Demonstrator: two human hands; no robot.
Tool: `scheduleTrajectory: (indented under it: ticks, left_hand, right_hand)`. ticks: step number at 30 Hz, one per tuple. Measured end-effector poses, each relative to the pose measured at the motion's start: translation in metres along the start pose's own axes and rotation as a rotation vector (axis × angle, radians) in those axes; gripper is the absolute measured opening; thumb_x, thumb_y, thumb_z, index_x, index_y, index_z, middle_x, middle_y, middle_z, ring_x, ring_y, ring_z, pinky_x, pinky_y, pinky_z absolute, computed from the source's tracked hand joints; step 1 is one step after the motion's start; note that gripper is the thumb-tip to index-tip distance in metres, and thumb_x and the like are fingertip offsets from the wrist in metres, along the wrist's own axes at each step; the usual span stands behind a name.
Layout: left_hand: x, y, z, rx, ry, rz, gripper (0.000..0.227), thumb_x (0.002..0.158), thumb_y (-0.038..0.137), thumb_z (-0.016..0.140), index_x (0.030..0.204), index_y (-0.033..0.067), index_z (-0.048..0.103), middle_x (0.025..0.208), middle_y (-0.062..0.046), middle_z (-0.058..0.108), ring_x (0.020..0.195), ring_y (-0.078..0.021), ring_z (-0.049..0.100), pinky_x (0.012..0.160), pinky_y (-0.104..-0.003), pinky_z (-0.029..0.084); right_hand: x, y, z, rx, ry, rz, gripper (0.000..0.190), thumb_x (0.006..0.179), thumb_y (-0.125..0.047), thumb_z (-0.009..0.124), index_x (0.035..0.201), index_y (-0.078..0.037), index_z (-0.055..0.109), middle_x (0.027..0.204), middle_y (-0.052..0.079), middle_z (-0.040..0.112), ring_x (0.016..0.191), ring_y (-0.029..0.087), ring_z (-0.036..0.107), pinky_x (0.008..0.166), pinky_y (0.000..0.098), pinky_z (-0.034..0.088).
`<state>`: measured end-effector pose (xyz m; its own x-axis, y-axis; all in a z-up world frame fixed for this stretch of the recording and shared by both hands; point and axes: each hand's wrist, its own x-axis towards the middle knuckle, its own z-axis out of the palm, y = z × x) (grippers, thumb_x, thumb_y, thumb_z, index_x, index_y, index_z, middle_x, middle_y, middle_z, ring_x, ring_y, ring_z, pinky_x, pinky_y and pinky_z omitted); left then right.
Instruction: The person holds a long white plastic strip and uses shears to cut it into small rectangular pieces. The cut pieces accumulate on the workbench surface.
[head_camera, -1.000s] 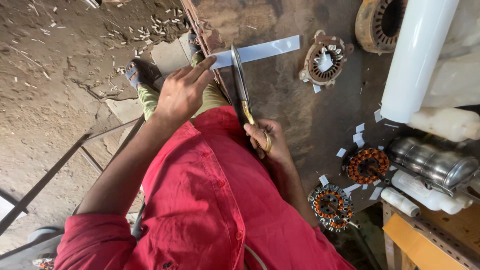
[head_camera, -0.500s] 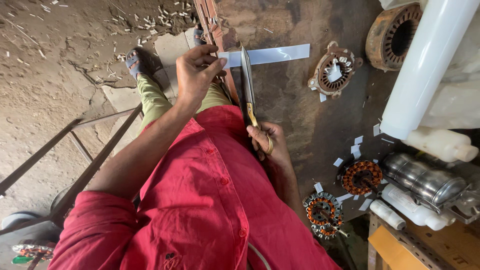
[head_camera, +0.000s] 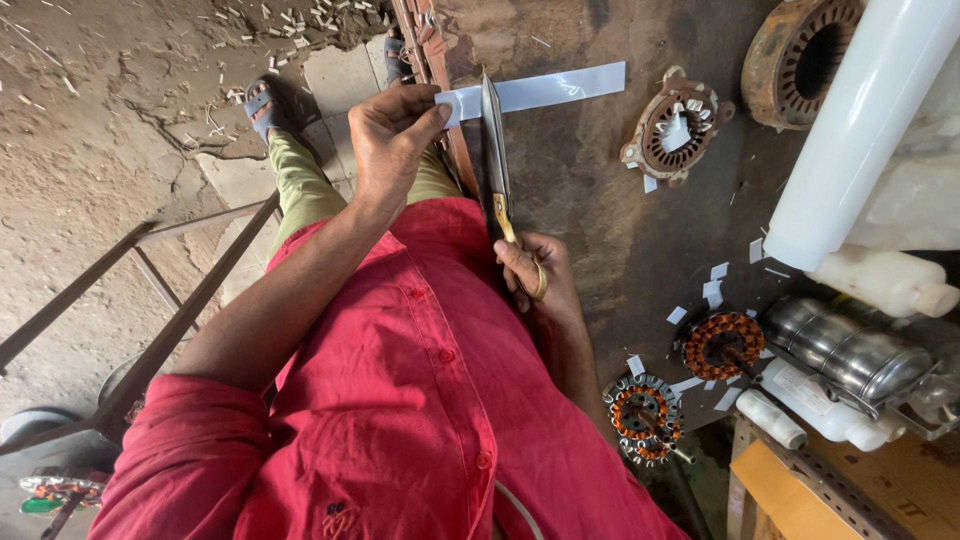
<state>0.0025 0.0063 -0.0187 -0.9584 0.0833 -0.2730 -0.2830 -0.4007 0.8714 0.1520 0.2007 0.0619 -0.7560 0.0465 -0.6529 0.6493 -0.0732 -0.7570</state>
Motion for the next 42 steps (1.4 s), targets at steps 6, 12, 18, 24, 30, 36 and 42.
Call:
scheduleTrajectory:
  ticks: [6, 12, 18, 24, 30, 36, 42]
  left_hand:
    - [0.000, 0.007, 0.003, 0.001, 0.015, -0.042, 0.023, 0.093, 0.000, 0.077, 0.114, -0.0101, 0.071, 0.097, -0.017, 0.078, 0.085, -0.0157, 0.078, 0.078, -0.027, 0.067]
    - [0.001, 0.011, 0.008, 0.008, 0.038, -0.047, 0.021, 0.093, -0.002, 0.077, 0.111, -0.0101, 0.072, 0.095, -0.017, 0.078, 0.082, -0.0158, 0.077, 0.073, -0.027, 0.066]
    - [-0.001, 0.011, 0.012, 0.005, 0.047, -0.023, 0.018, 0.094, -0.004, 0.076, 0.110, -0.0098, 0.072, 0.096, -0.017, 0.078, 0.085, -0.0151, 0.078, 0.079, -0.028, 0.069]
    - [-0.005, 0.014, 0.015, 0.002, 0.042, -0.007, 0.017, 0.095, -0.005, 0.076, 0.110, -0.0104, 0.072, 0.096, -0.017, 0.078, 0.083, -0.0149, 0.077, 0.076, -0.027, 0.066]
    - [-0.005, 0.016, 0.012, 0.069, 0.047, -0.027, 0.017, 0.094, -0.004, 0.076, 0.110, -0.0090, 0.073, 0.092, -0.015, 0.078, 0.079, -0.0134, 0.077, 0.069, -0.025, 0.066]
    - [-0.004, 0.012, 0.011, 0.064, 0.038, -0.030, 0.017, 0.095, -0.005, 0.076, 0.111, -0.0102, 0.073, 0.093, -0.015, 0.078, 0.078, -0.0128, 0.075, 0.071, -0.024, 0.065]
    - [0.000, 0.023, 0.018, 0.045, -0.046, -0.059, 0.015, 0.095, -0.005, 0.074, 0.109, -0.0111, 0.072, 0.094, -0.016, 0.078, 0.079, -0.0144, 0.076, 0.072, -0.026, 0.066]
  right_hand:
    - [-0.012, 0.017, -0.018, 0.294, -0.176, -0.193, 0.058, 0.093, -0.060, 0.069, 0.093, -0.002, 0.066, 0.058, 0.002, 0.056, 0.037, 0.006, 0.041, 0.033, 0.0210, 0.029]
    - [-0.023, 0.024, -0.045, -0.020, -0.220, -0.149, 0.060, 0.092, -0.062, 0.070, 0.090, -0.003, 0.066, 0.056, -0.001, 0.055, 0.040, 0.007, 0.049, 0.035, 0.0226, 0.035]
    - [-0.015, 0.029, -0.020, -0.075, -0.151, -0.089, 0.053, 0.098, -0.056, 0.069, 0.092, -0.003, 0.068, 0.061, -0.001, 0.057, 0.047, 0.006, 0.050, 0.040, 0.0232, 0.036]
    - [-0.003, 0.017, 0.001, 0.008, -0.153, -0.102, 0.049, 0.099, -0.052, 0.066, 0.087, -0.004, 0.067, 0.057, -0.001, 0.057, 0.041, 0.006, 0.050, 0.038, 0.0233, 0.036]
    - [0.001, 0.003, 0.010, -0.120, -0.087, -0.068, 0.034, 0.093, -0.032, 0.078, 0.078, -0.004, 0.067, 0.054, -0.003, 0.054, 0.040, 0.005, 0.048, 0.034, 0.0245, 0.036]
    - [0.004, 0.000, 0.012, -0.164, -0.092, -0.038, 0.036, 0.091, -0.028, 0.081, 0.070, -0.004, 0.063, 0.051, -0.004, 0.053, 0.039, 0.004, 0.047, 0.034, 0.0251, 0.035]
    - [-0.005, -0.004, 0.014, -0.128, -0.010, -0.081, 0.035, 0.091, -0.026, 0.081, 0.071, -0.005, 0.063, 0.052, -0.004, 0.052, 0.039, 0.004, 0.049, 0.034, 0.0249, 0.035]
